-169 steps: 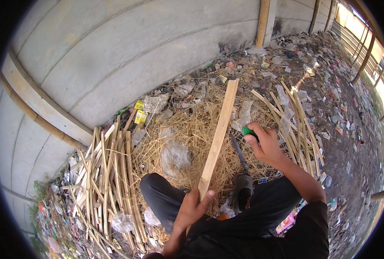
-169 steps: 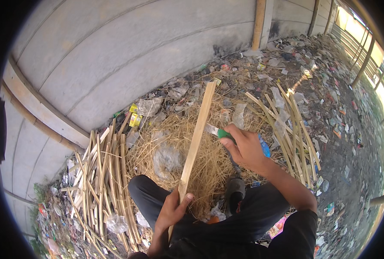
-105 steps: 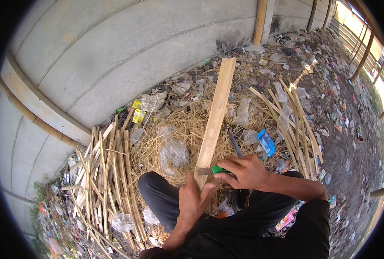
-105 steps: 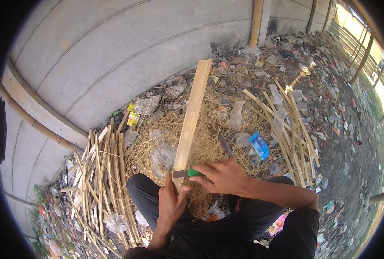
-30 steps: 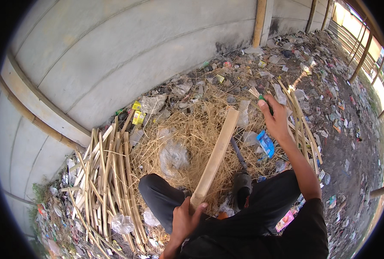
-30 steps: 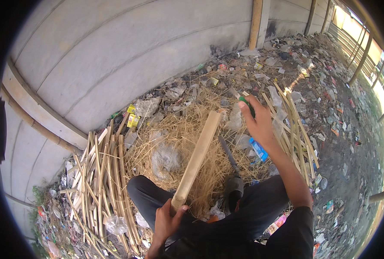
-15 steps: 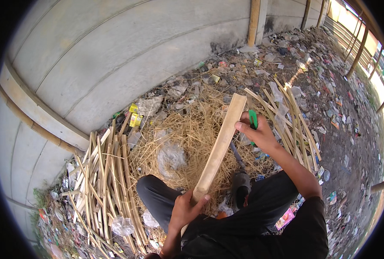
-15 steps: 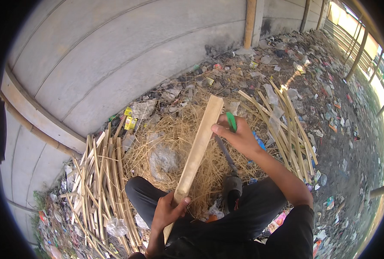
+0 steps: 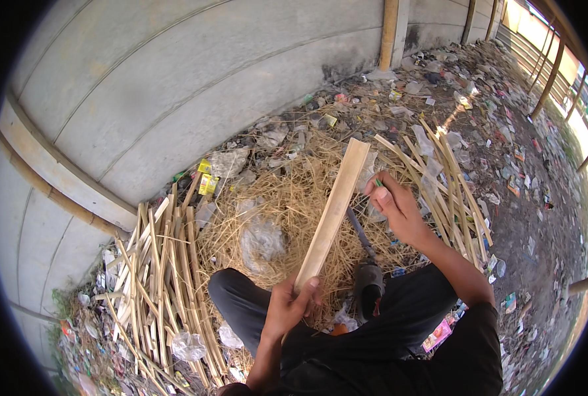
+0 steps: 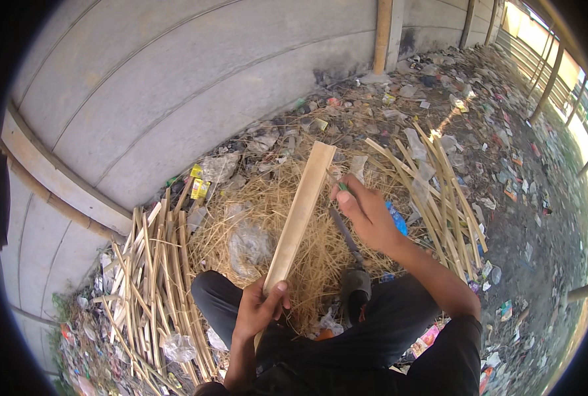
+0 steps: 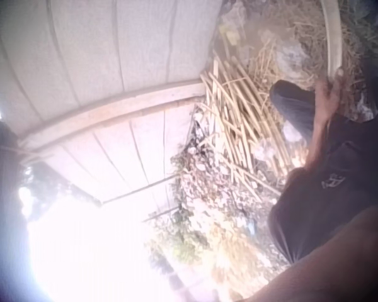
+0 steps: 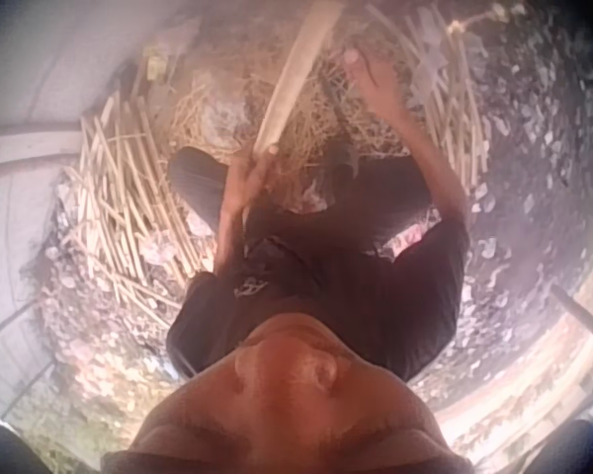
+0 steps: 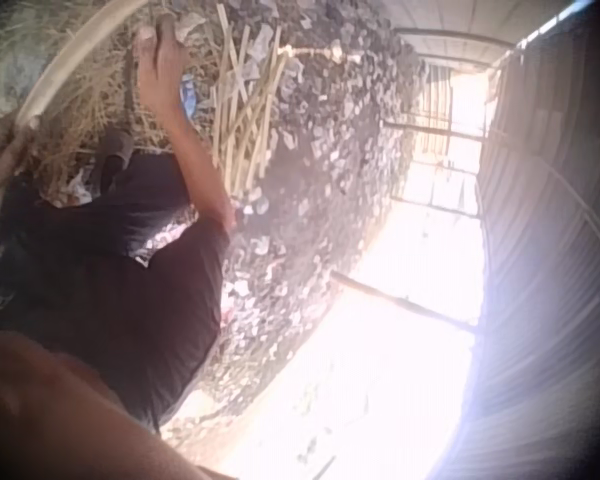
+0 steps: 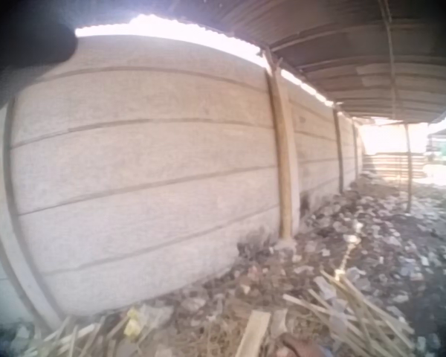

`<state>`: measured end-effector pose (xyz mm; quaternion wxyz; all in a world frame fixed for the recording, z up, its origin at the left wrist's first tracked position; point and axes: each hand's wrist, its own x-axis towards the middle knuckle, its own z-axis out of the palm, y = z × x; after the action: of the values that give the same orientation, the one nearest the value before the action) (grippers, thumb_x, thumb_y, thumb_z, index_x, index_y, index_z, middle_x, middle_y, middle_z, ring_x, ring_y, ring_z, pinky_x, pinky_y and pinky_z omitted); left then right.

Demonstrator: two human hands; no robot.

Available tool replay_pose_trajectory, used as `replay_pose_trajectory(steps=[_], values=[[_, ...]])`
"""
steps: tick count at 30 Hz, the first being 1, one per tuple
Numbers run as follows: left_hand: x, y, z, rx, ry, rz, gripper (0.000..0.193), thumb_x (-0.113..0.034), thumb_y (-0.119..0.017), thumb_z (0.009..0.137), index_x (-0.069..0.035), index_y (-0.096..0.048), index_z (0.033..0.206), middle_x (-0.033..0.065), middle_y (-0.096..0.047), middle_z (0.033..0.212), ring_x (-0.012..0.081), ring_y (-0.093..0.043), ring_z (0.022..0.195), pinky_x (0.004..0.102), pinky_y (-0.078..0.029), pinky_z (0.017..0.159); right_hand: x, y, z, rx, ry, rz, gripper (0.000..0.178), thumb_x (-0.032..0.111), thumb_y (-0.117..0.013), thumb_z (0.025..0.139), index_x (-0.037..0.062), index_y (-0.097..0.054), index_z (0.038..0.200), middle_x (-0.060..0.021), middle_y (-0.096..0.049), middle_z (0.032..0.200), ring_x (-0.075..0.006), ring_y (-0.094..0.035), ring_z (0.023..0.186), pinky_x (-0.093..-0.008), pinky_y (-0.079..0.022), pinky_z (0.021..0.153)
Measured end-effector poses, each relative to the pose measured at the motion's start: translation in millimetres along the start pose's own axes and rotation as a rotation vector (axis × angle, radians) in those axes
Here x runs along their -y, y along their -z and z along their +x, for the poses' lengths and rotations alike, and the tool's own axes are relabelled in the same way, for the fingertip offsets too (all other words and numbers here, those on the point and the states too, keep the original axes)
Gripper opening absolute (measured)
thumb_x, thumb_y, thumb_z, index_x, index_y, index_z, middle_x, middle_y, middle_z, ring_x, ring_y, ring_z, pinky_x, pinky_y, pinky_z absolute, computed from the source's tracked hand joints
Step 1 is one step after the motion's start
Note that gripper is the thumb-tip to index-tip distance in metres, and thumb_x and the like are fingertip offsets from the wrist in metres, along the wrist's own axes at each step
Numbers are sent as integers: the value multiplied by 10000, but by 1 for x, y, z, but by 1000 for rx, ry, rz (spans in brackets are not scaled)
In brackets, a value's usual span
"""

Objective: The person sits on the ground and uses a utility knife to shave a long piece of bamboo. They hold the bamboo with one hand and scrape the surface with the knife in the other hand, creating thin shavings.

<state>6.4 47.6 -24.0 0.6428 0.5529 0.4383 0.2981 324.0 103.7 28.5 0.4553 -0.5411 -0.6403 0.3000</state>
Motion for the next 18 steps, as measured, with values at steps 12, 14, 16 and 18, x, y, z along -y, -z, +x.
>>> replay_pose_trajectory(steps=[12, 14, 16, 18], values=[[-24, -13, 0, -159, -93, 87, 308, -270, -664, 1131, 35, -702, 1154, 23, -680, 703, 44, -544, 514, 236, -412, 468, 14, -44, -28, 145, 524, -583, 358, 485, -713, 1038, 154, -707, 1175, -18, -671, 871, -229, -700, 610, -360, -534, 512], [-25, -16, 0, -199, -163, 140, 307, -267, -668, 1127, 38, -704, 1125, 21, -678, 692, 47, -547, 511, 241, -416, 469, 17, -47, -30, 112, 530, -614, 341, 440, -764, 1006, 138, -718, 1155, -25, -698, 869, -232, -688, 583, -357, -535, 514], [-28, -19, -1, -239, -199, 199, 306, -265, -673, 1123, 39, -704, 1097, 20, -675, 682, 50, -551, 510, 246, -418, 471, 18, -49, -30, 84, 541, -632, 335, 420, -790, 989, 128, -721, 1137, -26, -715, 858, -233, -687, 571, -353, -539, 516], [-34, -22, -3, -271, -202, 263, 306, -263, -678, 1119, 38, -700, 1071, 19, -672, 671, 55, -557, 510, 253, -420, 473, 17, -51, -31, 57, 550, -640, 337, 425, -791, 988, 126, -715, 1123, -22, -720, 837, -231, -697, 571, -346, -543, 518]])
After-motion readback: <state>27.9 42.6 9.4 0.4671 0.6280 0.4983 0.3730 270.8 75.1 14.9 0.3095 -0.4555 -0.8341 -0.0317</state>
